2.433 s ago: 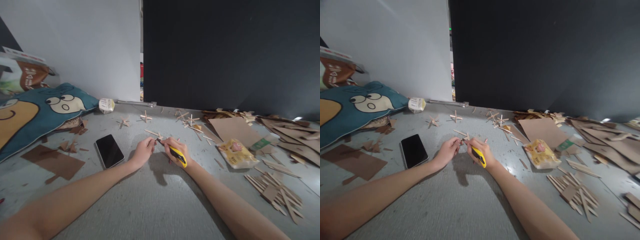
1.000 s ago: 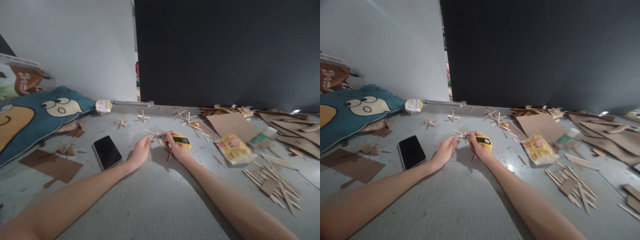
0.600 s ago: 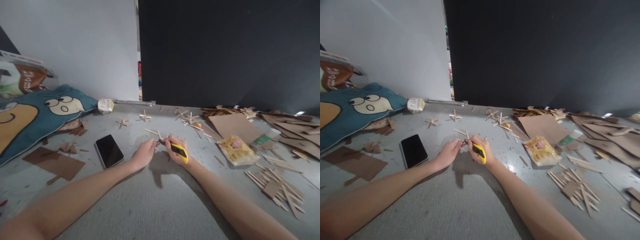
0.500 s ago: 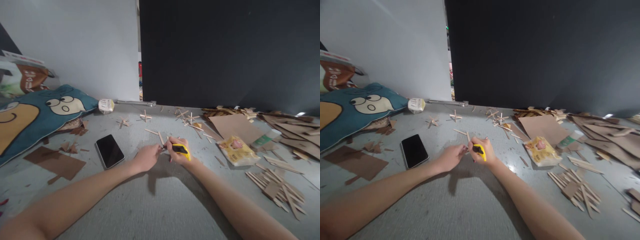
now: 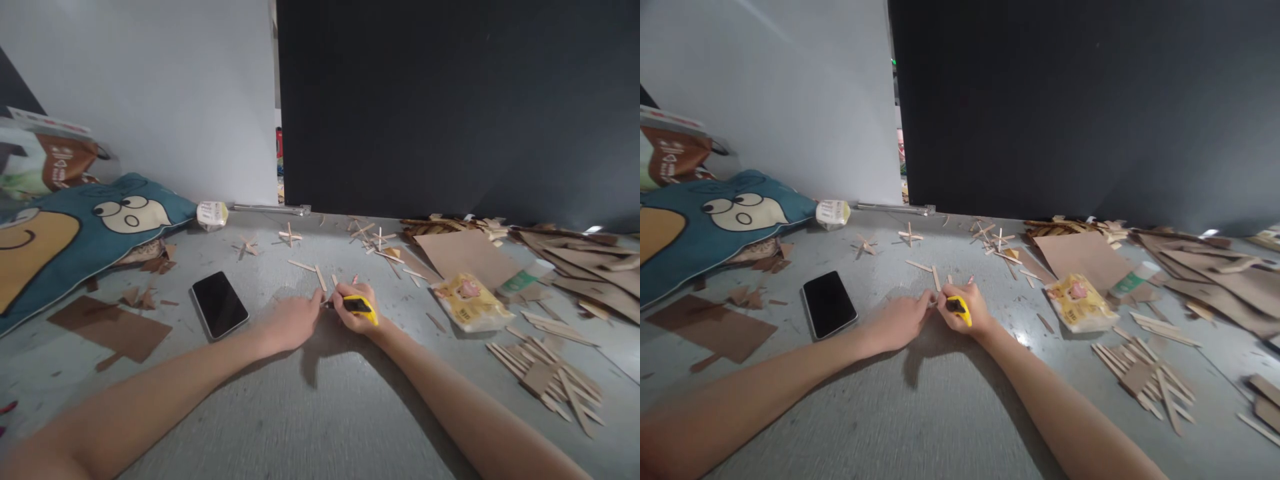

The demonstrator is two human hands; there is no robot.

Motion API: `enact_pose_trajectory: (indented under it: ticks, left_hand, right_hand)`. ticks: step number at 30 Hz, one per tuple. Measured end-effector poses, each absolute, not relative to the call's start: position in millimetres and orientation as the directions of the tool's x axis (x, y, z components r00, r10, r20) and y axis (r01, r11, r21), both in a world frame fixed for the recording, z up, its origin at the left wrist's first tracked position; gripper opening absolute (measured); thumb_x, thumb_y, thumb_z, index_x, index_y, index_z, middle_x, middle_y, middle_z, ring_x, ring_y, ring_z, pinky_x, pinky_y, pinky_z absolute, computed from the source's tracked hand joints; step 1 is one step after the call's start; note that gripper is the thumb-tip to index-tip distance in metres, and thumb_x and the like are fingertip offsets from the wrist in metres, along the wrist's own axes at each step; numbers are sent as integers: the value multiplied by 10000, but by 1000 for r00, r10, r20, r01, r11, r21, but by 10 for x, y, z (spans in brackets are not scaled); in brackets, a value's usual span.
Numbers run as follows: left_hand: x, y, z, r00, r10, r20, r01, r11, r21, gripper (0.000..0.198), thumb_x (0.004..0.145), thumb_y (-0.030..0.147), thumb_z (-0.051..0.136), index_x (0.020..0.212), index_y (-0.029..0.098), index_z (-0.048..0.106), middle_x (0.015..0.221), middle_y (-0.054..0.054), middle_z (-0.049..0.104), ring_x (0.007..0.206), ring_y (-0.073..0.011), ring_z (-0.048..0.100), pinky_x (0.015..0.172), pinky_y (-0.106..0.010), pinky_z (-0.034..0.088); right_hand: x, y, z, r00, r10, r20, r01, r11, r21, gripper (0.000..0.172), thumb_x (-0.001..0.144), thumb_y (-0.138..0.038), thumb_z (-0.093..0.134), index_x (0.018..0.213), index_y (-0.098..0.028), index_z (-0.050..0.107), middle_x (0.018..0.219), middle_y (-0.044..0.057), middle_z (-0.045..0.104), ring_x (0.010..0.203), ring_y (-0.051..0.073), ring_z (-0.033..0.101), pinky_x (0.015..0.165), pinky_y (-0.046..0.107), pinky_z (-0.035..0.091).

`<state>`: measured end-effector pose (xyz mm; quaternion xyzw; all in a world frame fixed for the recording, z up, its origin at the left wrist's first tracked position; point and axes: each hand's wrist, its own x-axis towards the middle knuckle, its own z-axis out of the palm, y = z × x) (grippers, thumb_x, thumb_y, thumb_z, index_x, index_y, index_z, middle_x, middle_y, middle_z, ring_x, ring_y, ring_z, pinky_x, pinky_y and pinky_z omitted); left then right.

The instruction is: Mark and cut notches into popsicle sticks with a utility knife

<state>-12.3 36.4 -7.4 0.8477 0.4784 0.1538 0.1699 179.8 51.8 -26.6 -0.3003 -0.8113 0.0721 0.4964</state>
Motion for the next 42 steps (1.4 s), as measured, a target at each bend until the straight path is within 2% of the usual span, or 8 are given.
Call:
enact_pose_trajectory:
  ticks: [3,5,8,15,22,25,29,42]
  left_hand:
    - [-103,343,-28,503,864,27,822,-487,294,271,1041,312,418,1134,155,619,741,-122,695,674,-305,704,665,-356,471]
    - [-87,323,20,523,852,-11,837,-511,196,326,1069,308,341,1177,144,601,828,-152,735,746,-320,733,684,-371,496]
    - [-69,298,77,539,841,-36,836,-530,139,361,1084,326,310,1201,139,595,913,-167,763,808,-332,749,689,-382,515]
    - [-77,304,28,503,863,44,850,-503,158,304,1049,361,426,1133,168,644,919,-148,773,802,-321,754,684,-380,527]
    - [-128,336,-18,491,867,88,835,-497,237,198,972,230,499,1059,194,673,899,-118,767,779,-286,742,666,-347,507]
    - [-141,360,-34,501,859,105,814,-509,281,214,989,220,478,1043,191,683,897,-115,767,789,-275,737,671,-342,499]
    - [-149,373,-26,503,857,110,786,-507,352,206,991,219,500,986,203,705,886,-88,764,800,-252,730,689,-325,492]
    - [-142,368,-12,503,861,74,801,-496,336,207,1008,246,496,1020,215,700,903,-82,763,821,-263,733,699,-334,494]
  right_hand:
    - [1817,491,-245,-289,533,796,417,818,-396,313,965,-240,469,666,-245,562,441,-49,530,380,115,514,478,232,408]
    - [1834,480,-235,-254,591,766,446,774,-450,336,980,-264,453,677,-244,597,465,-35,578,422,123,578,513,228,449]
    - [1851,489,-240,-194,687,700,494,685,-535,400,999,-339,445,654,-245,625,507,-13,634,466,134,628,553,235,488]
    - [1829,517,-258,-179,773,608,480,609,-632,461,1011,-439,441,648,-244,650,472,-8,619,467,153,644,586,250,512]
    - [1808,528,-270,-149,795,588,459,583,-671,511,1019,-515,422,642,-244,637,480,-2,623,466,152,635,583,252,505]
    - [1806,552,-306,-164,802,575,461,577,-674,497,1018,-505,425,655,-244,642,471,-4,610,461,153,623,547,249,478]
    - [1814,566,-330,-167,795,583,472,584,-661,472,1013,-458,434,657,-238,652,516,9,642,488,156,635,583,257,491]
    - [1828,544,-308,-181,805,564,474,574,-668,483,1013,-477,421,627,-253,606,422,-15,555,469,165,616,619,274,502]
